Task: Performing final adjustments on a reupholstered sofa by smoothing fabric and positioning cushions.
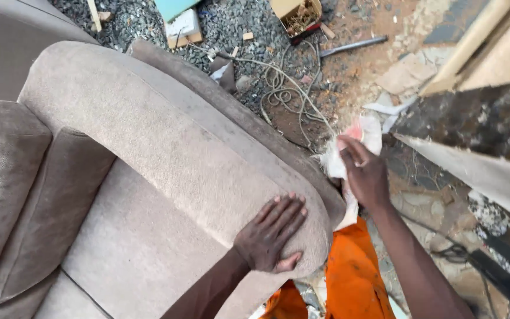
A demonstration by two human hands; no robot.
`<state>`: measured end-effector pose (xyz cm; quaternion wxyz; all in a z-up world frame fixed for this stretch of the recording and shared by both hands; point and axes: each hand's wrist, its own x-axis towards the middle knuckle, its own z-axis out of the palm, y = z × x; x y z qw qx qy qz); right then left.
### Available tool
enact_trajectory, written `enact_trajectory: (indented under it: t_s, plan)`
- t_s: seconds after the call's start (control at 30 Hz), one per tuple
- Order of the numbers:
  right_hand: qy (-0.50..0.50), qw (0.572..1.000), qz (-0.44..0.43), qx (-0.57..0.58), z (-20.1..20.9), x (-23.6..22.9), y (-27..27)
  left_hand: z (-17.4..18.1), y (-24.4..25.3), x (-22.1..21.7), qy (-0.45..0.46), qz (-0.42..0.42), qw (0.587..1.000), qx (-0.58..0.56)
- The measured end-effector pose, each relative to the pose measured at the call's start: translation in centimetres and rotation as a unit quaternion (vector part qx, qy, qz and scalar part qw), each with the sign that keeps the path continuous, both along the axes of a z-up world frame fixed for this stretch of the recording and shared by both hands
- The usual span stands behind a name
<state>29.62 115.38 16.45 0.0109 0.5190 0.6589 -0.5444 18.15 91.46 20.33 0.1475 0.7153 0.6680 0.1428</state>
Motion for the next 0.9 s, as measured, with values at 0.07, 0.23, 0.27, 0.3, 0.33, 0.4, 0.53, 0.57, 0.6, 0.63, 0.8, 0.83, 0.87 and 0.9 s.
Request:
enact_trajectory:
  t_s: [0.07,0.23,0.27,0.3,0.33,0.4,0.53,0.57,0.6,0.63,0.8,0.83,0.87,0.9]
  plan:
    - [0.004,0.999,0.033,0.034,-1.5,-1.7,2.5,0.5,0.1,-0.2,-0.014,-0.004,1.000,-0.018]
    - [0.157,0.982,0.094,0.041,-21.8,-1.8,-0.4,0.2,0.1,-0.4,-0.029,-0.017,0.999,-0.021]
    - [0.155,0.982,0.100,0.041,-15.0,-4.5,-1.0,0.1,0.1,-0.3,-0.031,-0.011,0.999,-0.019]
    - [0.088,0.977,0.153,-0.124,-7.8,-6.7,-2.4,0.1,0.0,-0.2,-0.048,-0.015,0.999,-0.019]
    - [0.021,0.937,0.206,-0.281,-0.3,-8.4,-4.1,0.0,0.1,-0.3,-0.060,-0.015,0.998,-0.015]
    - [-0.008,0.941,0.217,-0.260,-4.0,-7.5,-2.4,0.2,0.3,-0.6,-0.074,-0.005,0.997,0.006]
    - [-0.123,0.934,0.294,-0.164,-4.2,-7.2,0.5,-0.5,-0.7,-0.5,-0.075,-0.016,0.997,-0.014]
    - [-0.128,0.930,0.310,-0.151,-2.5,-8.0,0.8,-0.8,-0.4,-0.3,-0.073,0.003,0.997,-0.002]
    - [-0.093,0.941,0.291,-0.144,-0.7,-8.9,0.4,-0.8,-0.5,-0.3,-0.090,-0.001,0.996,0.010]
    - [-0.058,0.950,0.272,-0.138,1.0,-9.9,-0.1,-0.9,-0.7,-0.2,-0.106,-0.005,0.994,0.022]
    - [0.150,0.870,0.398,0.249,7.3,-17.0,-5.5,-0.7,-0.8,-0.3,-0.055,0.021,0.994,0.094]
    - [0.239,0.787,0.399,0.405,9.0,-18.5,-7.2,-1.0,-1.0,-0.1,-0.072,0.022,0.991,0.113]
    - [0.246,0.779,0.413,0.403,11.4,-19.9,-8.8,-1.4,-1.0,0.1,-0.069,0.040,0.990,0.117]
    - [0.289,0.763,0.409,0.410,13.6,-21.3,-10.5,-1.8,-1.1,0.4,-0.067,0.041,0.988,0.135]
